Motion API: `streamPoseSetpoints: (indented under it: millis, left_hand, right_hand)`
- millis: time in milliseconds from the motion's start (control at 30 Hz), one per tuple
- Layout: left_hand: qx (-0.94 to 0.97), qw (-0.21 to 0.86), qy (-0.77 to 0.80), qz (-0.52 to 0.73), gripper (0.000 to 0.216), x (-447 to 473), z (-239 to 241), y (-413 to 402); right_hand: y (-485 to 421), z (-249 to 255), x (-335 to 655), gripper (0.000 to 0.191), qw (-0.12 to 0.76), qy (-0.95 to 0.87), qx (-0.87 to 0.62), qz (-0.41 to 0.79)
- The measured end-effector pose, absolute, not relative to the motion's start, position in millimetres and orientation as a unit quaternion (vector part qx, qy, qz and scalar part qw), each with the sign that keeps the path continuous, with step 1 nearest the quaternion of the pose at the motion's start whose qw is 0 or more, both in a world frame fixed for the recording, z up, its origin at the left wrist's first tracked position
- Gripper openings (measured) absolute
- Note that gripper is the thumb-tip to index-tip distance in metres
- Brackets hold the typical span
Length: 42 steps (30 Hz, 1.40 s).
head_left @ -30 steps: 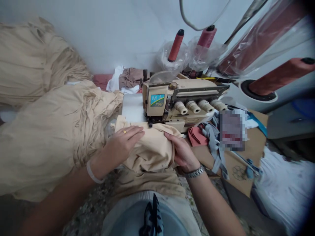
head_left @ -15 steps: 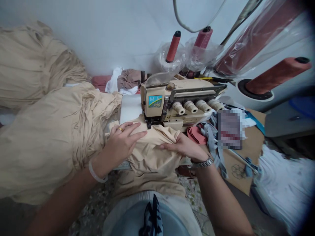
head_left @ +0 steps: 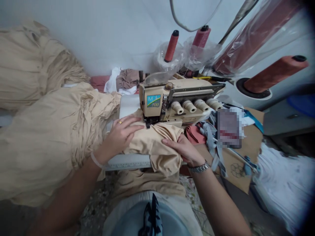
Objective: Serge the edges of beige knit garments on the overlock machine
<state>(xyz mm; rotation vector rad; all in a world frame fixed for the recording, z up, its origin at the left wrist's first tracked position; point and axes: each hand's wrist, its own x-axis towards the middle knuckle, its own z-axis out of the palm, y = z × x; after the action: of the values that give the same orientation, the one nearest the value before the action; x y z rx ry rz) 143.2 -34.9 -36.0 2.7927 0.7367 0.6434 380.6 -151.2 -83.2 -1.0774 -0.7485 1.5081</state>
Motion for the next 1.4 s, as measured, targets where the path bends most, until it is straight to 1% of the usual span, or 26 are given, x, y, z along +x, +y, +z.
streamPoseSetpoints:
  millis: [100, 233, 533, 733, 867, 933, 1000, 1100, 1133, 1167, 1200, 1233, 1267, 1300, 1333, 1367, 1400]
  left_hand:
    - [0.947, 0.105, 0.231, 0.195, 0.036, 139, -33, -50]
    - [0.943, 0.124, 0.238, 0.196, 0.034, 135, -29, -70]
    - [0.932, 0.079, 0.314, 0.161, 0.036, 150, -28, -75]
    - [0.931, 0.059, 0.327, 0.153, 0.038, 152, -29, -77]
    - [0.929, 0.055, 0.332, 0.155, 0.038, 156, -29, -54]
    - [0.933, 0.063, 0.320, 0.151, 0.037, 158, -28, -32]
    - [0.930, 0.057, 0.315, 0.182, 0.035, 155, -26, -14]
    - [0.871, 0.023, 0.373, 0.320, 0.026, 142, -26, -24]
    - [0.842, 0.033, 0.400, 0.360, 0.021, 136, -28, -38]
    - [0.818, 0.065, 0.421, 0.387, 0.018, 130, -33, -56]
    - [0.805, 0.131, 0.432, 0.384, 0.018, 125, -39, -77]
    - [0.796, 0.246, 0.440, 0.335, 0.022, 122, -48, -96]
    - [0.763, 0.388, 0.442, 0.269, 0.026, 121, -58, -113]
    - [0.686, 0.544, 0.433, 0.214, 0.030, 122, -68, -126]
    - [0.596, 0.663, 0.410, 0.193, 0.035, 126, -78, -135]
    - [0.514, 0.739, 0.389, 0.195, 0.045, 132, -87, -139]
    - [0.440, 0.787, 0.374, 0.218, 0.056, 139, -95, -140]
  right_hand:
    - [-161, -80, 376, 0.054, 0.515, -0.312, -0.445, 0.663]
    - [-178, -83, 375, 0.052, 0.481, -0.298, -0.446, 0.694]
    - [-181, -93, 370, 0.052, 0.529, -0.235, -0.458, 0.675]
    - [-181, -92, 369, 0.054, 0.545, -0.218, -0.451, 0.672]
    - [-176, -90, 368, 0.053, 0.550, -0.232, -0.444, 0.668]
    - [-172, -88, 365, 0.058, 0.554, -0.247, -0.433, 0.667]
    - [-168, -86, 361, 0.060, 0.542, -0.257, -0.429, 0.675]
    - [-165, -83, 352, 0.049, 0.512, -0.234, -0.431, 0.705]
    - [-165, -82, 349, 0.046, 0.510, -0.214, -0.427, 0.715]
    - [-166, -81, 347, 0.045, 0.512, -0.192, -0.421, 0.723]
    - [-166, -80, 344, 0.046, 0.515, -0.169, -0.414, 0.731]
    - [-167, -78, 343, 0.047, 0.515, -0.149, -0.407, 0.740]
    - [-168, -77, 341, 0.048, 0.511, -0.133, -0.401, 0.748]
    - [-168, -76, 340, 0.048, 0.505, -0.121, -0.397, 0.757]
    - [-168, -75, 339, 0.048, 0.496, -0.113, -0.396, 0.764]
    - [-168, -74, 338, 0.048, 0.488, -0.108, -0.395, 0.771]
    - [-168, -73, 338, 0.048, 0.485, -0.106, -0.396, 0.772]
